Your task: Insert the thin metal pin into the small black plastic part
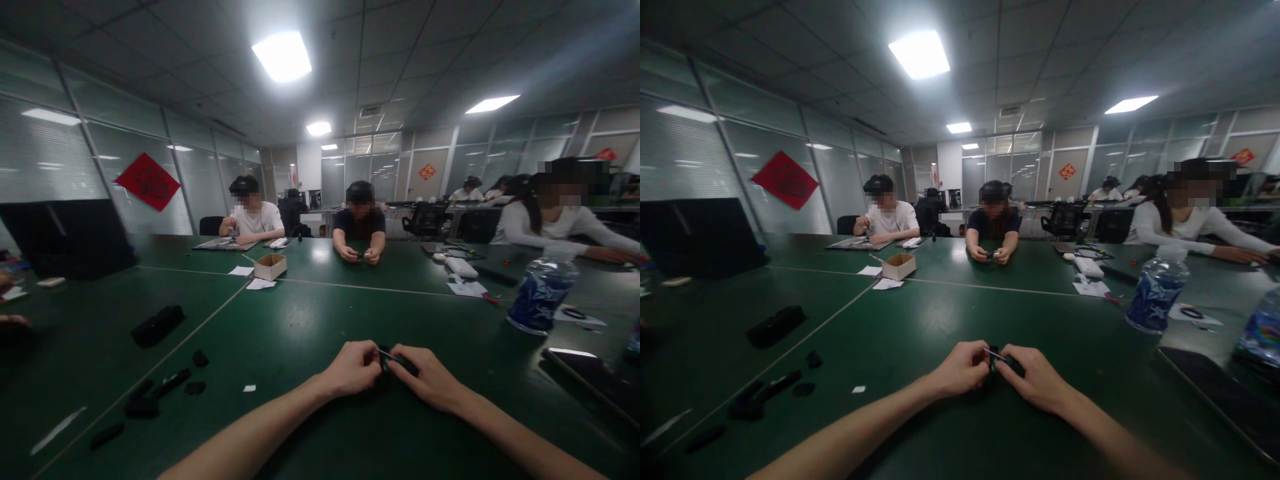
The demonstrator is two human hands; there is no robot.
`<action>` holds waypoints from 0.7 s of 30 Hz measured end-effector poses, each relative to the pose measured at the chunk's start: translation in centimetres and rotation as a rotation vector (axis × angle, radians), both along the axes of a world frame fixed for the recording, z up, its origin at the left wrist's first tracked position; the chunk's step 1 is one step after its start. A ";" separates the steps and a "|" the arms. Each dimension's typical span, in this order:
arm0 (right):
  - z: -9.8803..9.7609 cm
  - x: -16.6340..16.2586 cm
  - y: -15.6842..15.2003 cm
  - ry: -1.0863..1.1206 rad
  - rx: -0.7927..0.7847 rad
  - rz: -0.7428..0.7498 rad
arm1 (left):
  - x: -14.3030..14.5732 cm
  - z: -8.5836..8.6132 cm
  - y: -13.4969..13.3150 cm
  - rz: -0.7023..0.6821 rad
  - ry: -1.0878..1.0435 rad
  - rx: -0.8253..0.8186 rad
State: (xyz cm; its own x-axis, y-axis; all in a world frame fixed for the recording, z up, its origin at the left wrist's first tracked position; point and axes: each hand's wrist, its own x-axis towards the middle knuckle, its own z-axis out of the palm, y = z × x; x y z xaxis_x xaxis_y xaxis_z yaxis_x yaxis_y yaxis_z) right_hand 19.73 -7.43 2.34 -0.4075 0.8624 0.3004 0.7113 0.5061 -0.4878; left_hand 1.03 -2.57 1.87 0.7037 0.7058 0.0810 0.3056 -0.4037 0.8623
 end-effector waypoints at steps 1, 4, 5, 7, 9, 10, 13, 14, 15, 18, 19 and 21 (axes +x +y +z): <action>0.0 0.0 0.0 0.004 0.003 -0.002 | 0.0 0.1 0.0 -0.003 -0.007 -0.018; 0.0 -0.1 0.0 0.015 0.006 -0.010 | -0.1 0.4 -0.2 -0.038 -0.047 -0.073; 0.0 -0.1 0.0 0.017 0.010 -0.014 | -0.2 0.4 -0.2 -0.052 -0.065 -0.094; 0.0 -0.1 0.0 0.021 0.024 -0.022 | -0.2 0.5 -0.2 -0.066 -0.089 -0.123; 0.0 -0.1 0.0 0.029 0.034 -0.027 | -0.2 0.5 -0.2 -0.065 -0.099 -0.131; 0.0 -0.1 0.0 0.032 0.033 -0.029 | -0.2 0.5 -0.2 -0.061 -0.101 -0.133; 0.1 -0.1 0.0 0.039 0.024 -0.034 | 0.0 0.3 -0.1 -0.052 -0.117 -0.169; 0.0 -0.1 0.0 0.045 0.025 -0.036 | 0.1 0.2 -0.1 -0.050 -0.124 -0.189; 0.0 -0.1 0.0 0.053 0.026 -0.038 | 0.1 0.1 0.0 -0.044 -0.137 -0.210; -0.1 -0.1 0.1 0.070 0.034 -0.066 | 0.3 0.1 0.3 0.008 -0.222 -0.277; -0.1 -0.1 0.1 0.068 0.041 -0.085 | 0.3 0.1 0.4 0.042 -0.262 -0.305; -0.2 -0.2 0.0 0.056 0.060 -0.123 | 0.3 0.1 0.5 0.110 -0.340 -0.373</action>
State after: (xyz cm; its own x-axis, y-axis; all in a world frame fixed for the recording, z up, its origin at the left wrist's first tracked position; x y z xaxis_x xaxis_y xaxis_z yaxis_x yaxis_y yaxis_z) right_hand 19.51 -7.39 2.15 -0.2811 0.8847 0.3719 0.7422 0.4461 -0.5001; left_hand 1.35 -2.05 1.97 0.6016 0.7985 0.0214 0.0060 -0.0314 0.9995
